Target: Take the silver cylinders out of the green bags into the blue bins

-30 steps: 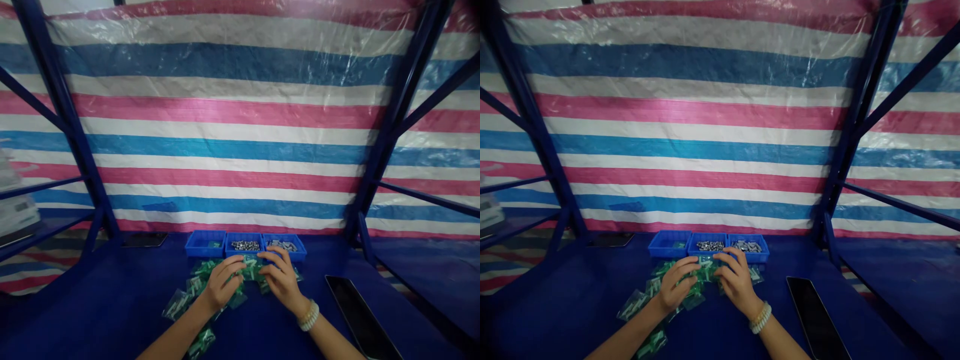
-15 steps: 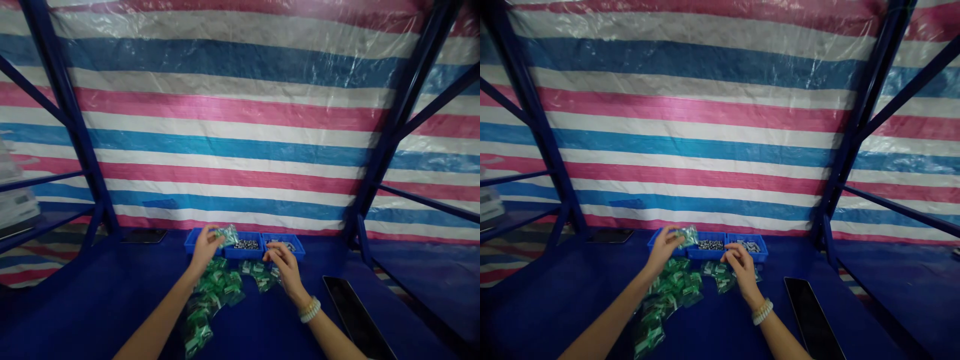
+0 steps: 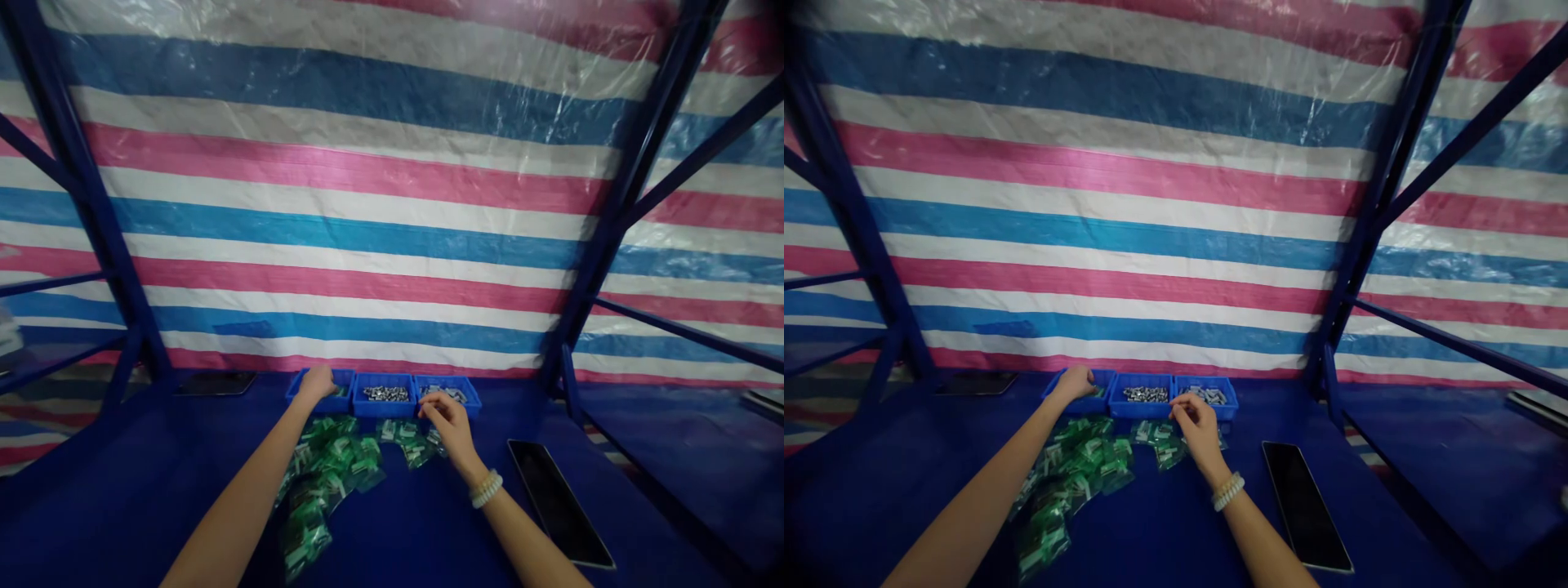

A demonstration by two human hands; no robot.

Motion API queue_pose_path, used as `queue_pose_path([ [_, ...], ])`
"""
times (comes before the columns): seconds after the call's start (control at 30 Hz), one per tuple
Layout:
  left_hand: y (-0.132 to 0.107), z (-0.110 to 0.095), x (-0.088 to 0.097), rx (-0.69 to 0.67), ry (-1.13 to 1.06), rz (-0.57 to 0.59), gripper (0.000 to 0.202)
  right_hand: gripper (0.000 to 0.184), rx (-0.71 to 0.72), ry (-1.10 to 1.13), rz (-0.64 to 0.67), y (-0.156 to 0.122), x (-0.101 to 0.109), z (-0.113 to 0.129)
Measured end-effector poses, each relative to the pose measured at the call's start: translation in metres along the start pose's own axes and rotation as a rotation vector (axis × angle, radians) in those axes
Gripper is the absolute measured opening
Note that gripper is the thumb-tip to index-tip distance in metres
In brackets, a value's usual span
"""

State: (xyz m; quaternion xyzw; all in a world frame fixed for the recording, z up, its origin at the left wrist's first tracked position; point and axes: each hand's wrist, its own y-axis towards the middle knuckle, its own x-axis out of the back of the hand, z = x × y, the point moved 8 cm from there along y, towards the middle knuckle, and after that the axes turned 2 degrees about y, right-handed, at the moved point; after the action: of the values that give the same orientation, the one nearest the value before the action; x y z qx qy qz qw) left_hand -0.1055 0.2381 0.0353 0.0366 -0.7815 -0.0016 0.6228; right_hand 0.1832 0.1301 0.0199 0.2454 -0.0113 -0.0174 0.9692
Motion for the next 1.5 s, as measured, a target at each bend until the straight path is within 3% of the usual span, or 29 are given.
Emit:
queue_pose_path([
  [0.07, -0.006, -0.001, 0.007, 0.014, 0.055, -0.024, 0.017, 0.014, 0.004, -0.17, 0.046, -0.001, -0.003, 0.001],
  [0.17, -0.022, -0.008, 0.023, 0.011, 0.112, -0.126, 0.02, 0.018, 0.092, -0.523, 0.225, -0.008, -0.019, 0.009],
  [0.33, -0.072, -0.046, 0.032, -0.17, 0.096, -0.3, 0.026, 0.038, 0.19, -1.029, 0.466, -0.027, -0.044, 0.008],
  [0.4, -0.096, -0.064, 0.031, -0.302, 0.02, -0.405, 0.022, 0.034, 0.19, -1.117, 0.483, -0.03, -0.049, 0.005],
  [0.5, -0.125, -0.081, 0.027, -0.485, -0.156, -0.54, 0.018, 0.013, 0.221, -1.188, 0.442, -0.029, -0.052, 0.002],
  [0.6, -0.136, -0.087, 0.019, -0.588, -0.357, -0.519, 0.016, 0.005, 0.291, -1.202, 0.37, -0.025, -0.05, 0.007],
  [0.7, -0.137, -0.09, 0.011, -0.611, -0.565, -0.434, 0.015, 0.013, 0.375, -1.102, 0.222, -0.02, -0.039, 0.021],
  [0.8, -0.131, -0.089, 0.0, -0.537, -0.798, -0.289, 0.013, 0.017, 0.349, -0.773, 0.046, -0.015, -0.02, 0.032],
  [0.93, -0.124, -0.091, -0.026, -0.37, -1.088, 0.026, 0.031, 0.024, 0.039, -0.197, 0.028, -0.012, -0.016, 0.01],
  [1.03, -0.126, -0.093, -0.039, -0.289, -1.177, 0.161, 0.038, 0.033, -0.119, 0.034, 0.092, -0.016, -0.029, -0.004],
  [1.13, -0.128, -0.094, -0.043, -0.264, -1.21, 0.178, 0.036, 0.037, -0.178, 0.135, 0.125, -0.018, -0.036, -0.009],
  [1.33, -0.122, -0.085, -0.041, -0.193, -1.272, 0.106, 0.03, 0.035, -0.313, 0.37, 0.181, -0.02, -0.042, -0.014],
  [1.5, -0.123, -0.085, -0.035, -0.213, -1.283, 0.131, 0.032, 0.031, -0.35, 0.357, 0.236, -0.024, -0.047, -0.019],
])
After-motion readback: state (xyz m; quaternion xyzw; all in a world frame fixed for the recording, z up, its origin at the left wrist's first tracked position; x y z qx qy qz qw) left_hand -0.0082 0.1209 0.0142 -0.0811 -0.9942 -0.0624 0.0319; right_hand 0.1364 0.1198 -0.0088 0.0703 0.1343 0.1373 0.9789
